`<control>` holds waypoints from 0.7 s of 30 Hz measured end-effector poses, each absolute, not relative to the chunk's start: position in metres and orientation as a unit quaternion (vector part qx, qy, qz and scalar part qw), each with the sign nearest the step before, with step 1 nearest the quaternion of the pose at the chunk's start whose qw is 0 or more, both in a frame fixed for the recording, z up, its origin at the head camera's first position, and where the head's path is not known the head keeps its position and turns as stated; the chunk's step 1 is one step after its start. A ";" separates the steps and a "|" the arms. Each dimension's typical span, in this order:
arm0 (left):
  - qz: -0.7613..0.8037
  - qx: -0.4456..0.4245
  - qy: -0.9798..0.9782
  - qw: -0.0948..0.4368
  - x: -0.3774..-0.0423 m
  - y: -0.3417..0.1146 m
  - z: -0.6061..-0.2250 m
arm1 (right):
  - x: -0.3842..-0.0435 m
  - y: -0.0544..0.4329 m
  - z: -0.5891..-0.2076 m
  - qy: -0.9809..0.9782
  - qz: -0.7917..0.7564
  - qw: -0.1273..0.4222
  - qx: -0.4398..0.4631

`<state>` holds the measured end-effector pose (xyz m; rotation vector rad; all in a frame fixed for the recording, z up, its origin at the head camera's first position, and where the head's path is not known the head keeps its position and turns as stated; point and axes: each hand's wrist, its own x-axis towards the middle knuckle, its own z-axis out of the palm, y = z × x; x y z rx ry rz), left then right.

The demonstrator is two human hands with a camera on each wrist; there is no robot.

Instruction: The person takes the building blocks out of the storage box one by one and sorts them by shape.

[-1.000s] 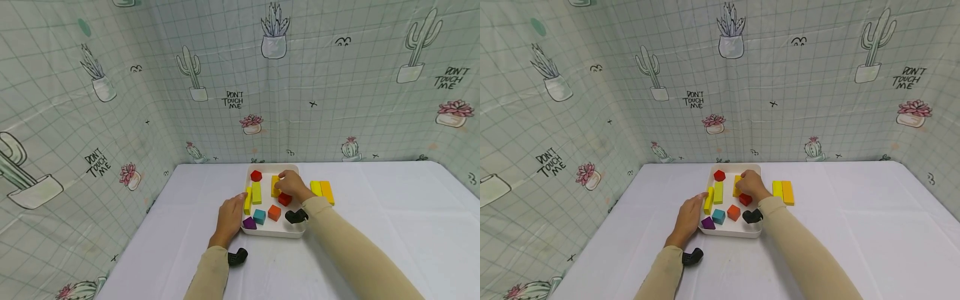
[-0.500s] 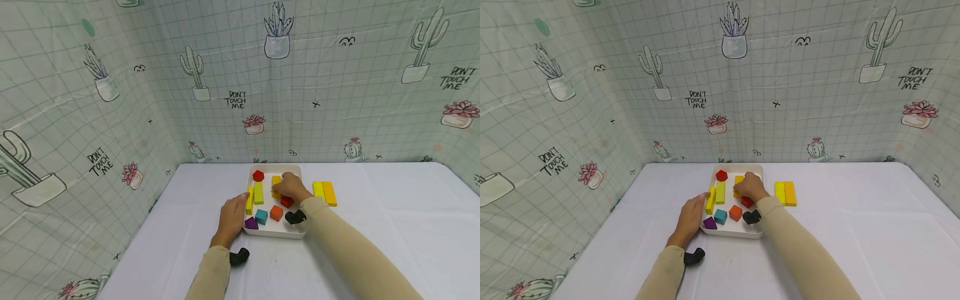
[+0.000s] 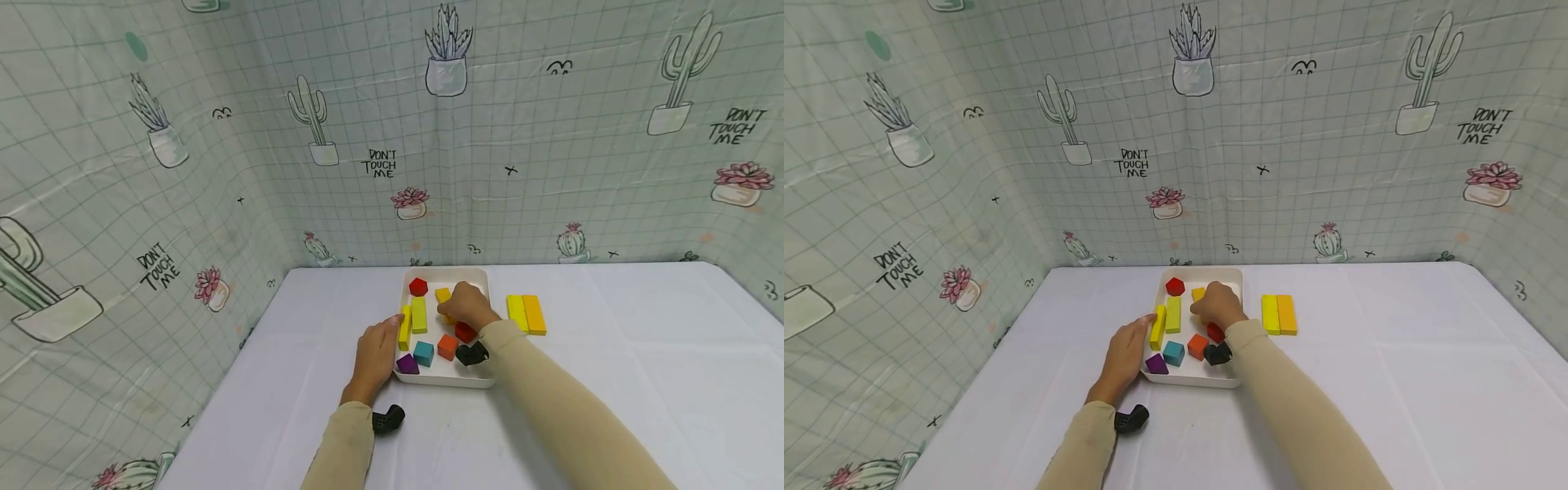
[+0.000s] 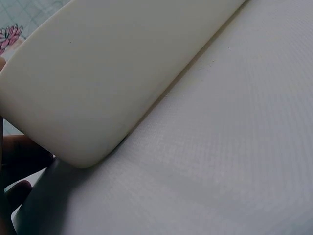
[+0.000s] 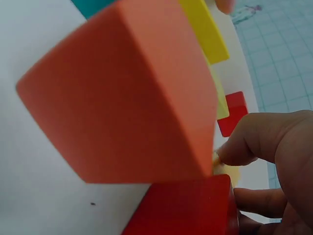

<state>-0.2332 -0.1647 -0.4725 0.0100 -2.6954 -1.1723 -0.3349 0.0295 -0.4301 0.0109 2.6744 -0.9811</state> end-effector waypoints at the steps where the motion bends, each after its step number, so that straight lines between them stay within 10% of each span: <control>1: -0.396 0.004 -0.913 0.101 -0.233 -0.165 -0.473 | -0.334 0.029 -0.430 0.931 -0.335 0.143 0.001; 21: -0.398 0.011 -0.912 0.099 -0.234 -0.165 -0.471 | -0.336 0.030 -0.434 0.929 -0.344 0.138 0.017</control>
